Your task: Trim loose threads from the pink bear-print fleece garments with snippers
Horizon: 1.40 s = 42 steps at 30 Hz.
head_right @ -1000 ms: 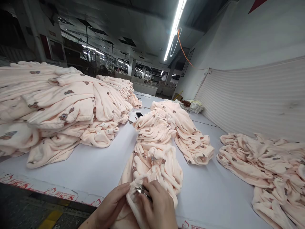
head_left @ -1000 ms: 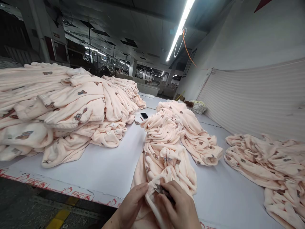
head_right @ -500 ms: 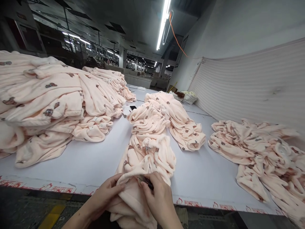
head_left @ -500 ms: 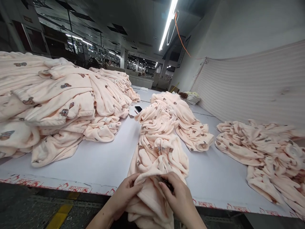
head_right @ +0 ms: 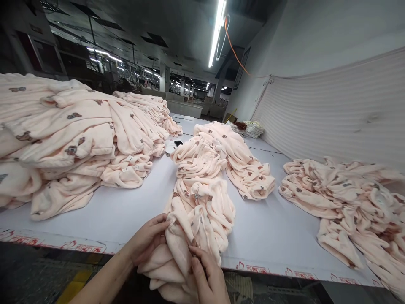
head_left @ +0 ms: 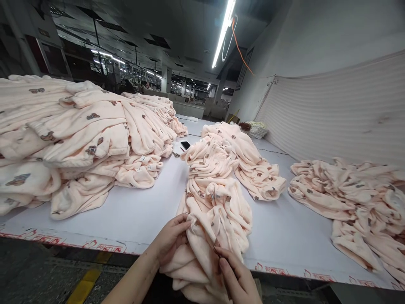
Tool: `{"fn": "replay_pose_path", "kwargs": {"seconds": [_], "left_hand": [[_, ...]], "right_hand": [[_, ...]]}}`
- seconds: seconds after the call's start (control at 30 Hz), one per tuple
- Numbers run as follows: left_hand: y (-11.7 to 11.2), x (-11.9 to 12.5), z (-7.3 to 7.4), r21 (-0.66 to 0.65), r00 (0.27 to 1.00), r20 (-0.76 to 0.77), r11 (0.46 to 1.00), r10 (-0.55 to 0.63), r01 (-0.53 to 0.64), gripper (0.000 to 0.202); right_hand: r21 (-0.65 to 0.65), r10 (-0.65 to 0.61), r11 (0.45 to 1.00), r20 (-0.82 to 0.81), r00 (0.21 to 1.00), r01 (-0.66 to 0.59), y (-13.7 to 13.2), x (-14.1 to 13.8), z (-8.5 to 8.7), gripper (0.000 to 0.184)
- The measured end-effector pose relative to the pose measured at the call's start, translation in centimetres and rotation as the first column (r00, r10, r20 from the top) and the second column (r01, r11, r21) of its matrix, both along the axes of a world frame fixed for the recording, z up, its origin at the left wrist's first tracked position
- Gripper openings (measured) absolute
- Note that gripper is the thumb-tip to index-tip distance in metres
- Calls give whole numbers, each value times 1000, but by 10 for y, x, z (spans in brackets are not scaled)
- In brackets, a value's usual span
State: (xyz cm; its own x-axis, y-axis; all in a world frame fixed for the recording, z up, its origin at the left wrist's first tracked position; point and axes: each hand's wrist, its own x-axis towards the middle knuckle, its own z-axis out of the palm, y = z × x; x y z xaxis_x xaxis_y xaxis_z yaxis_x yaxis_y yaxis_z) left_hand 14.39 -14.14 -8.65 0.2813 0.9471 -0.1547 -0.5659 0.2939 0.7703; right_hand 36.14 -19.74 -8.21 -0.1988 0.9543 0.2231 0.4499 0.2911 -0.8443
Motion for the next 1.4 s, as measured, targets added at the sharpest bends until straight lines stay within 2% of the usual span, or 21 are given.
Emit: {"fn": "replay_pose_path", "kwargs": {"seconds": [0.1, 0.17, 0.27, 0.33, 0.4, 0.5, 0.57, 0.67, 0.73, 0.77, 0.87, 0.97, 1.07, 1.17, 1.2, 1.27, 1.33, 1.4], "left_hand": [[12, 7, -3, 8, 1000, 4, 1000, -16, 16, 9], [21, 13, -2, 14, 999, -12, 999, -50, 51, 16], [28, 13, 3, 25, 994, -65, 996, -83, 85, 28], [25, 3, 4, 36, 990, -132, 998, -43, 48, 33], [12, -15, 1, 47, 968, -242, 997, 64, -54, 33], [-19, -37, -14, 76, 858, -446, 966, 255, -248, 26], [-40, -37, -25, 86, 788, -544, 954, 287, -288, 26], [-56, -14, -35, 189, 661, -691, 955, 294, -228, 25], [-55, 6, -36, 287, 574, -727, 926, 377, -244, 16], [-52, 15, -34, 324, 558, -714, 907, 422, -270, 14], [-43, 29, -27, 389, 651, -575, 865, 496, -315, 9], [-40, 32, -23, 450, 738, -443, 839, 508, -307, 6], [-40, 32, -21, 435, 765, -398, 838, 507, -329, 5], [-41, 33, -21, 372, 795, -358, 855, 491, -361, 7], [-42, 33, -22, 353, 799, -337, 854, 498, -383, 11], [-42, 32, -23, 346, 796, -312, 842, 519, -413, 26], [-39, 30, -24, 371, 796, -343, 850, 500, -374, 26], [-34, 28, -24, 342, 821, -389, 893, 419, -293, 19]], "right_hand": [[36, -13, 999, 6, 1000, 13, -11, -12, -16, 25], [71, 75, 994, 58, 995, -80, -14, -27, -28, 27], [105, 144, 978, 279, 949, -179, -7, -52, -40, 37], [101, 97, 983, 411, 906, -151, 5, -62, -41, 33], [102, 57, 988, 449, 892, -115, 22, -62, -35, 29], [100, 40, 991, 418, 907, -89, 45, -50, -18, 26], [88, 33, 993, 402, 915, -75, 56, -41, -7, 22], [71, 18, 996, 400, 916, -51, 67, -30, 5, 19], [74, -16, 997, 412, 911, -16, 73, -23, 8, 18], [78, -42, 997, 422, 906, 10, 76, -18, 9, 18], [81, -102, 994, 461, 881, 73, 81, -4, 11, 17], [70, -87, 996, 482, 872, 61, 77, 3, 16, 17], [66, -27, 998, 440, 898, -2, 63, -3, 18, 18], [114, 26, 991, 353, 935, -71, 51, -16, 9, 35], [136, 27, 988, 342, 939, -79, 51, -20, 5, 32], [169, -1, 984, 348, 937, -62, 54, -27, -1, 12], [190, -53, 982, 340, 939, -14, 61, -29, -2, 19], [198, -86, 980, 317, 944, 23, 66, -28, 2, 24]]}}
